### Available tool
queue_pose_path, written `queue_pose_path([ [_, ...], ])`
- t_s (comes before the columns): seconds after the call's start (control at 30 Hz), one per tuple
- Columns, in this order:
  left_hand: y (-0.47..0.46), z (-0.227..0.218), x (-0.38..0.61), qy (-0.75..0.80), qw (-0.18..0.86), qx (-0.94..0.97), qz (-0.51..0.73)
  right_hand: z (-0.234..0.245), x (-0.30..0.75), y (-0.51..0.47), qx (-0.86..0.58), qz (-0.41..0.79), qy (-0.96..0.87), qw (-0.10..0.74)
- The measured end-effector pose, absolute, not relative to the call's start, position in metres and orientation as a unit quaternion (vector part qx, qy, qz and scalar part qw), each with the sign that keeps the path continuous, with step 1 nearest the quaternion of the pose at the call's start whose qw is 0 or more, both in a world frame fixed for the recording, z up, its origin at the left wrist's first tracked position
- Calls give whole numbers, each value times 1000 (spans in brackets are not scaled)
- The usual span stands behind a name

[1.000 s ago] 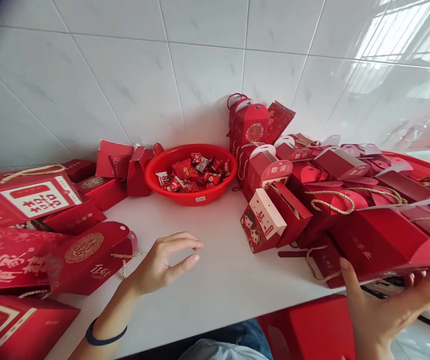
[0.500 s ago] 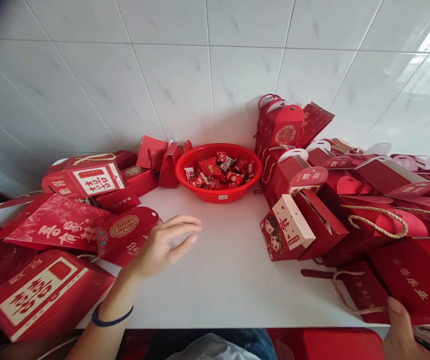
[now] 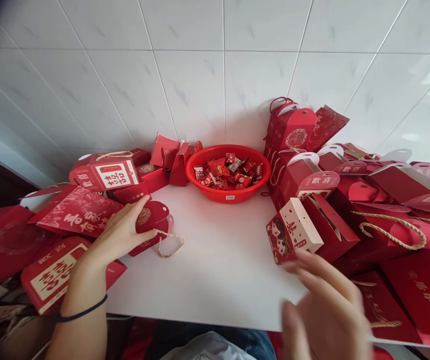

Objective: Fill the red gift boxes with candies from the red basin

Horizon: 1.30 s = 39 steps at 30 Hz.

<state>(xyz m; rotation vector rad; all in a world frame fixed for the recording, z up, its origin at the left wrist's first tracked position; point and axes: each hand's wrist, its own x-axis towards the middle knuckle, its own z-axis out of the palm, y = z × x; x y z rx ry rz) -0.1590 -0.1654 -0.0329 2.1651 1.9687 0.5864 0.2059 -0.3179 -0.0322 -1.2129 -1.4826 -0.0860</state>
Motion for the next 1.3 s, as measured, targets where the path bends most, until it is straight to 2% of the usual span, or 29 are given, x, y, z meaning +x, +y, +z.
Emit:
queue_pose_path([
  [0.03, -164, -32, -155, 650, 87, 727, 203, -32, 194, -303, -496, -27, -634, 592],
  [0.17, -168, -27, -126, 542, 143, 770, 304, -32, 160, -244, -456, 82, -734, 497],
  [0.23, -172, -29, -109, 467, 174, 794, 349, -34, 153, -224, -450, 110, -748, 476],
  [0.37, -176, -44, -81, 386, 195, 827, 359, -35, 149, -205, -447, 130, -760, 454],
  [0.57, -176, -58, -71, 394, 233, 821, 341, -42, 152, -197, -461, 127, -783, 399],
  [0.8, -167, -35, -56, 423, 239, 787, 380, -45, 149, -189, -440, 119, -793, 405],
  [1.0, -165, -19, -66, 453, 255, 780, 349, -49, 152, -184, -504, 74, -764, 396],
  [1.1, -169, -17, -83, 463, 238, 805, 283, -52, 155, -180, -542, 55, -741, 393],
  [1.3, -173, -23, -89, 453, 240, 838, 186, -50, 150, -175, -531, 91, -751, 383],
])
